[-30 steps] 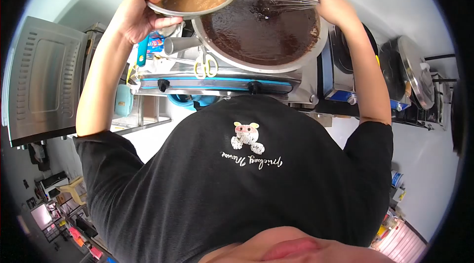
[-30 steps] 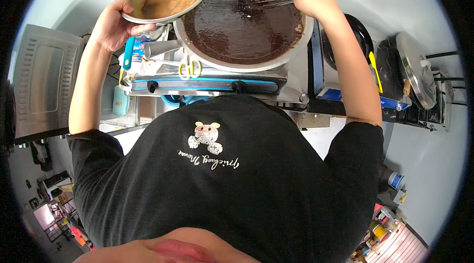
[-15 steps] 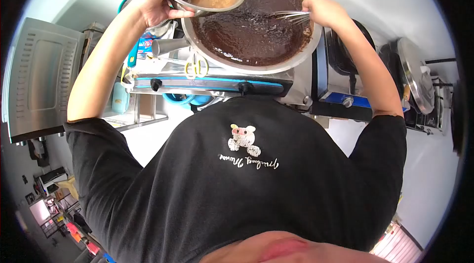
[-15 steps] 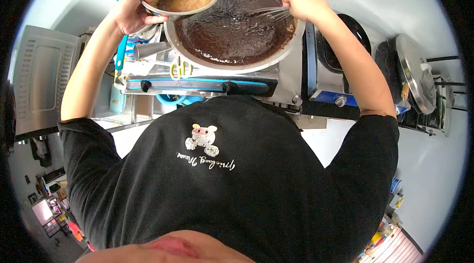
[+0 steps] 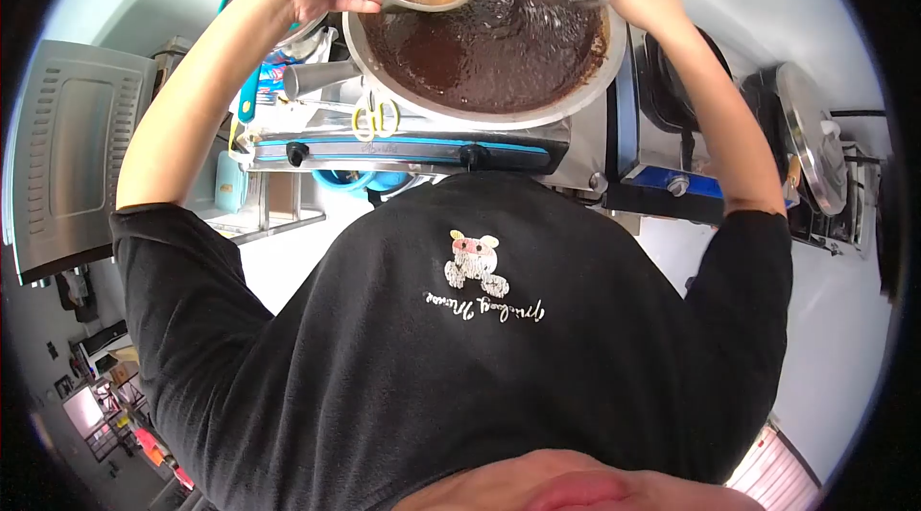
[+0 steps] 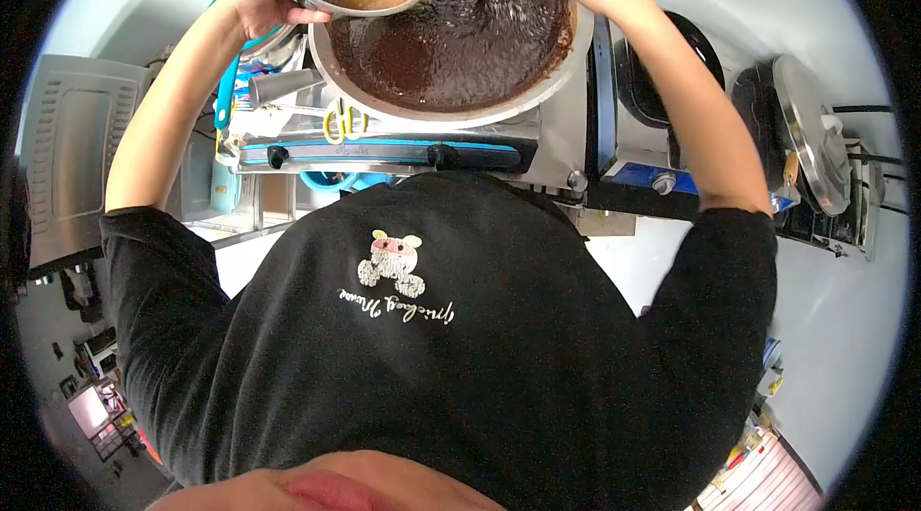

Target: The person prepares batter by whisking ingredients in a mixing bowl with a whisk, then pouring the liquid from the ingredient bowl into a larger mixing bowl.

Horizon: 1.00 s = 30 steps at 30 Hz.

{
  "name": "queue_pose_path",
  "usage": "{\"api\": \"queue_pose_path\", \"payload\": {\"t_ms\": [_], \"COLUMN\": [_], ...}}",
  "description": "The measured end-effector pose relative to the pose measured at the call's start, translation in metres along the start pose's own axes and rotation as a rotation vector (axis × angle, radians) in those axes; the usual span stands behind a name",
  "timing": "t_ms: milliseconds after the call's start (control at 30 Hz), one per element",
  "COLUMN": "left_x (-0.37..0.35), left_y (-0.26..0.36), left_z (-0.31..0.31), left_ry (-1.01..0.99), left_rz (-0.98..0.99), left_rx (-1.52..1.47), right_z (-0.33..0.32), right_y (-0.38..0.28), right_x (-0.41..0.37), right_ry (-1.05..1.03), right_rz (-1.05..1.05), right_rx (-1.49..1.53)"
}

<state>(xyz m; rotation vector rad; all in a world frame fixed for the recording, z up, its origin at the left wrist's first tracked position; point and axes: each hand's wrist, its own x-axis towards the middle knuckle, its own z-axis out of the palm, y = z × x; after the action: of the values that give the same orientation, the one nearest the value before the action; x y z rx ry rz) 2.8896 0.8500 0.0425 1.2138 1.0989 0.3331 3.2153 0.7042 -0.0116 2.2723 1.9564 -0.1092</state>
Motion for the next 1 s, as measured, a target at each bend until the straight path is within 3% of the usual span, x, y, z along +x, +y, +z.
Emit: {"api": "queue_pose_path", "payload": {"t_ms": [67, 100, 133, 200, 300, 333, 433, 533, 633, 733, 800, 867, 933, 1000], "left_x": [0.000, 0.001, 0.002, 0.013, 0.008, 0.011, 0.013, 0.010, 0.011, 0.014, 0.014, 0.014, 0.015, 0.017], "left_y": [0.001, 0.002, 0.002, 0.005, 0.011, 0.011, 0.008, 0.011, 0.010, 0.011, 0.011, 0.010, 0.005, 0.005], "left_z": [0.003, 0.003, 0.003, -0.002, 0.005, 0.004, 0.004, 0.011, 0.013, 0.014, 0.013, 0.014, 0.008, 0.003], "left_ry": [0.010, 0.025, 0.042, 0.041, 0.090, 0.105, 0.129, 0.150, 0.163, 0.151, 0.145, 0.161, 0.118, 0.075], "left_rz": [-0.001, 0.007, 0.013, -0.025, -0.044, -0.060, -0.079, -0.051, -0.024, -0.021, -0.032, -0.035, 0.007, 0.053], "left_rx": [0.010, 0.018, 0.026, -0.003, -0.007, -0.010, -0.008, 0.019, 0.051, 0.056, 0.050, 0.043, 0.049, 0.053], "right_z": [0.020, 0.013, 0.021, 0.013, -0.004, -0.003, -0.008, 0.007, 0.001, 0.003, 0.002, 0.003, 0.004, 0.021], "right_y": [-0.013, -0.038, -0.046, -0.051, -0.022, -0.007, 0.005, -0.028, -0.056, -0.029, 0.000, 0.005, -0.019, -0.045], "right_x": [0.006, -0.005, -0.015, -0.030, -0.034, -0.023, -0.002, -0.004, -0.035, -0.041, -0.020, -0.007, 0.000, -0.003], "right_ry": [0.234, 0.089, 0.171, 0.061, -0.055, -0.098, -0.017, 0.194, 0.068, 0.012, -0.056, -0.019, 0.180, 0.162], "right_rz": [-0.025, 0.038, -0.090, -0.163, -0.220, -0.112, -0.073, -0.056, -0.077, -0.167, -0.065, -0.067, -0.011, -0.085], "right_rx": [0.034, 0.036, 0.066, 0.058, -0.011, 0.031, -0.077, -0.033, 0.004, 0.029, -0.017, -0.025, -0.014, 0.048]}}
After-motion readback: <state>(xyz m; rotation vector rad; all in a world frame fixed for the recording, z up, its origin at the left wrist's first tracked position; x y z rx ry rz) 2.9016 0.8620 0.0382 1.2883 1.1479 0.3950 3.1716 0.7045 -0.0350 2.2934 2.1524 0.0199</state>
